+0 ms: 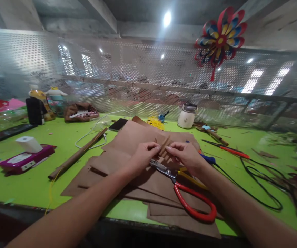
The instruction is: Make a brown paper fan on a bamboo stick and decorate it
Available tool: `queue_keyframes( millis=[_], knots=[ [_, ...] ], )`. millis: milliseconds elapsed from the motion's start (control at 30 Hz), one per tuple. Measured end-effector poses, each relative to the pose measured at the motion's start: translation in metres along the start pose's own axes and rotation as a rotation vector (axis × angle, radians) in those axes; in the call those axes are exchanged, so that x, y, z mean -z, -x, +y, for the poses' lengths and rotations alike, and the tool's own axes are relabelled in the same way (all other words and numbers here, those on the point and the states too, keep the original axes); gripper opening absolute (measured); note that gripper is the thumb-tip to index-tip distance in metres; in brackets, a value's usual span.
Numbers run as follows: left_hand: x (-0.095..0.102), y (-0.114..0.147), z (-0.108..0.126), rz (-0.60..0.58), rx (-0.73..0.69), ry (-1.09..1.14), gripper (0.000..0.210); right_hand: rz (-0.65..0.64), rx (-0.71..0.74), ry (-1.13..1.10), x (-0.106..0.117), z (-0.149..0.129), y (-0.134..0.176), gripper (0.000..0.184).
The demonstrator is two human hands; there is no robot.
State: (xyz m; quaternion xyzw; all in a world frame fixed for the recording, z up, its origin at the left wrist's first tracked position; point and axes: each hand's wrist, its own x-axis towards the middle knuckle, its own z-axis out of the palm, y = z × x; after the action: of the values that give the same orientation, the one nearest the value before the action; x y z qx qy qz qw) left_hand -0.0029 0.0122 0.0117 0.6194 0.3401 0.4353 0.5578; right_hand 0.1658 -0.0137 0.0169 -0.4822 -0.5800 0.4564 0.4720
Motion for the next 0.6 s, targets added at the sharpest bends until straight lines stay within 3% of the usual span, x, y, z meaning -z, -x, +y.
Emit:
queue_keyframes(
  millis=[367, 600],
  knots=[
    [0.0024, -0.0039, -0.008, -0.114, -0.021, 0.008, 0.027, -0.054, 0.076, 0.013, -0.0013, 0.0022, -0.0005, 0.035],
    [0.0038, -0.0055, -0.003, -0.01, -0.01, 0.023, 0.027, -0.033, 0.071, 0.011, 0.0009, 0.0003, 0.0011, 0.034]
  ],
)
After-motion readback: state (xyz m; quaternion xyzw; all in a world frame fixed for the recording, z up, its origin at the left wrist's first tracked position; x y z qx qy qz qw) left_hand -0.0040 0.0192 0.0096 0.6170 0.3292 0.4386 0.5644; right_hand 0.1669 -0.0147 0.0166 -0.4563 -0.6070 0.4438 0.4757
